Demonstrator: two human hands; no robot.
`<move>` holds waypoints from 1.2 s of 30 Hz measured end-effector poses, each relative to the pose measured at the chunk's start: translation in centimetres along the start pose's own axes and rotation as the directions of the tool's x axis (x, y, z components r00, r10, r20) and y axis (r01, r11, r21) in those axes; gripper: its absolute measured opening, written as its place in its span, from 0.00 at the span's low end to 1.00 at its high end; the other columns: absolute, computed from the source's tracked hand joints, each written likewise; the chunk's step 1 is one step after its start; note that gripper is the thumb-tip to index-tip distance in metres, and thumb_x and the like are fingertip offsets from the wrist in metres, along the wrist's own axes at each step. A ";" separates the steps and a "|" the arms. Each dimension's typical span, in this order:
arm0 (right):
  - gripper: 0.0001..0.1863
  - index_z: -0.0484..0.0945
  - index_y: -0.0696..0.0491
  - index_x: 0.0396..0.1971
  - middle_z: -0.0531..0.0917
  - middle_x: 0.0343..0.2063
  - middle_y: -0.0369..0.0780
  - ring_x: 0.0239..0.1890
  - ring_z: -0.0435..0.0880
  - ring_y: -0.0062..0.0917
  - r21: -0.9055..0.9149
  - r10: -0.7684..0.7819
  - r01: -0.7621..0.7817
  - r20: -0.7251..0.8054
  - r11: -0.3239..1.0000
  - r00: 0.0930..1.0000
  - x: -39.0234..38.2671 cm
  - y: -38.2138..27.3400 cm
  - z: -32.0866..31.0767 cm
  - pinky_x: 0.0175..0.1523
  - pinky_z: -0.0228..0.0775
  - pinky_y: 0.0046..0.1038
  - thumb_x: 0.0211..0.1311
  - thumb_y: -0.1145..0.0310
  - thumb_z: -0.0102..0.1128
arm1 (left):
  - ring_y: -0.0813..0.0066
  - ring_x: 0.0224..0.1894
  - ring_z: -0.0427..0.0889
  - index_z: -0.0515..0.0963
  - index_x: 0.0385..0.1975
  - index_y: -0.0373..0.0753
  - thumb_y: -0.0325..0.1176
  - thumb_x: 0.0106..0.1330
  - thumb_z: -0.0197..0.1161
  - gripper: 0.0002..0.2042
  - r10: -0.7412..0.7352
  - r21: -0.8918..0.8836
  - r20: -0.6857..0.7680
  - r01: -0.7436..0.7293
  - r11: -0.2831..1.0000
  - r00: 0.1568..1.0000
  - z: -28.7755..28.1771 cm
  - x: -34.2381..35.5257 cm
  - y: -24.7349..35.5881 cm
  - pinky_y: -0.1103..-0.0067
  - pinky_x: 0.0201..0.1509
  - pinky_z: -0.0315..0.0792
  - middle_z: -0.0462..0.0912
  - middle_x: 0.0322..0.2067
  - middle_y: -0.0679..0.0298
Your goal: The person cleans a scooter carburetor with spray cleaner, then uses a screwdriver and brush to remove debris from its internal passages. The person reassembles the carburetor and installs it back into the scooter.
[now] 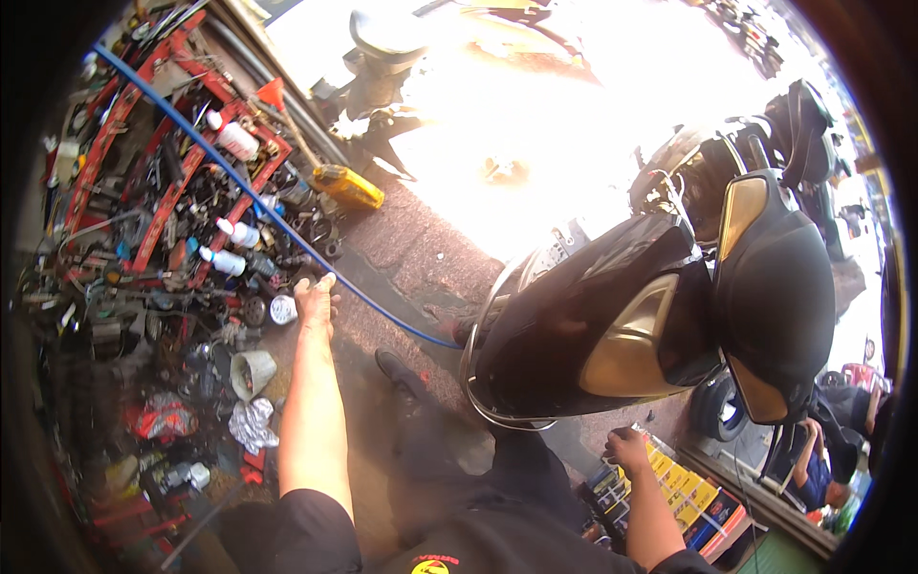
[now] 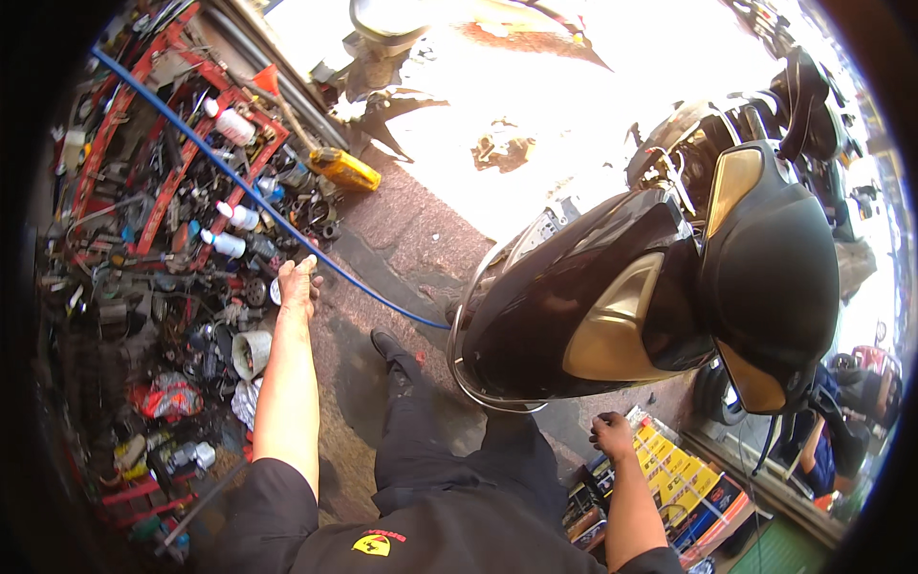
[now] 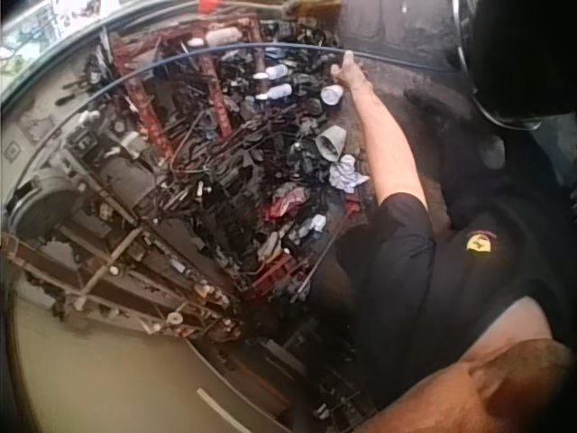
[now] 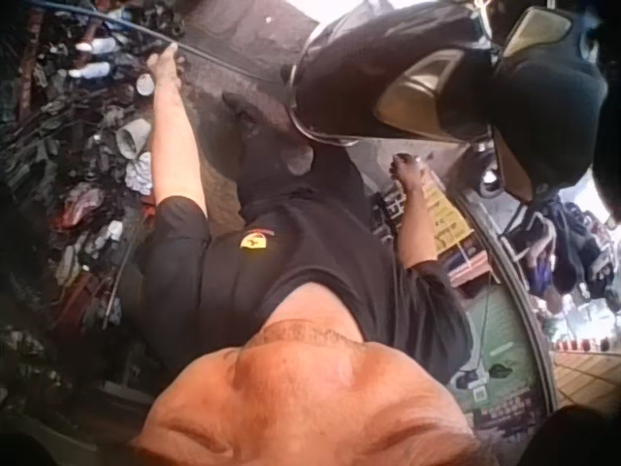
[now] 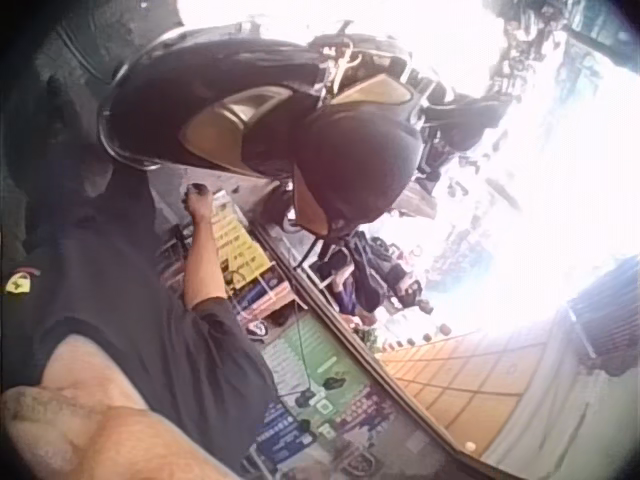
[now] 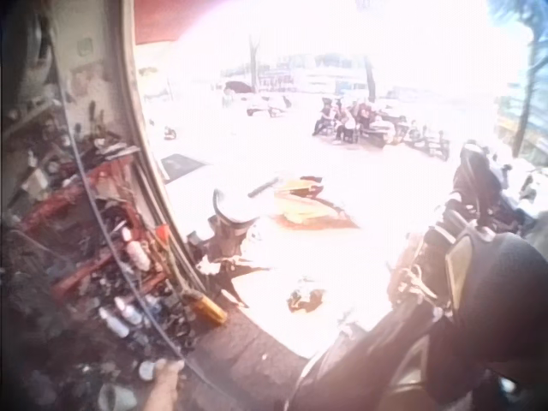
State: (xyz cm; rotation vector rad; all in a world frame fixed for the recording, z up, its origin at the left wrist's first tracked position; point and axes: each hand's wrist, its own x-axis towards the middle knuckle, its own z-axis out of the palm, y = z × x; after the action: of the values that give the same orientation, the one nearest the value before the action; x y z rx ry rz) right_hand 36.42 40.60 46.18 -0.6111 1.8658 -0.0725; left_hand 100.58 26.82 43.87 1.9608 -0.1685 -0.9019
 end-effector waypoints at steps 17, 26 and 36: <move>0.20 0.79 0.61 0.46 0.86 0.29 0.45 0.29 0.86 0.27 -0.203 -0.013 0.017 0.020 0.979 1.000 -9.2 -13.3 24.6 0.39 0.77 0.30 0.63 0.60 0.62 | 0.67 0.14 0.78 0.73 0.31 0.32 0.45 0.69 0.53 0.18 -0.213 0.216 -0.089 0.228 0.949 0.973 -17.3 18.7 -6.9 0.74 0.13 0.69 0.78 0.23 0.58; 0.20 0.80 0.59 0.47 0.86 0.33 0.46 0.31 0.86 0.27 -0.218 0.001 -0.014 -0.057 0.976 0.998 -9.3 -20.4 25.1 0.42 0.78 0.29 0.63 0.60 0.62 | 0.71 0.21 0.75 0.72 0.42 0.41 0.40 0.66 0.58 0.11 -0.393 0.000 -0.065 0.394 0.919 0.917 -16.8 20.1 -4.9 0.81 0.15 0.63 0.77 0.27 0.63; 0.18 0.80 0.59 0.46 0.86 0.34 0.47 0.31 0.86 0.29 -0.210 -0.196 0.167 -0.126 0.963 0.972 -8.7 -23.9 24.6 0.42 0.78 0.29 0.61 0.63 0.64 | 0.67 0.27 0.78 0.70 0.36 0.46 0.31 0.65 0.55 0.03 -0.405 -0.159 0.212 0.440 0.884 0.889 -13.9 22.0 -3.0 0.75 0.26 0.73 0.76 0.27 0.66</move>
State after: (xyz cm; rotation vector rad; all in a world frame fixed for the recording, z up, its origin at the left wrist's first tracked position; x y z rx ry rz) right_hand 69.52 29.66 52.26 -0.9377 1.9683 -0.0532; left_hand 124.76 28.18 33.91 1.7529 0.2605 -1.3223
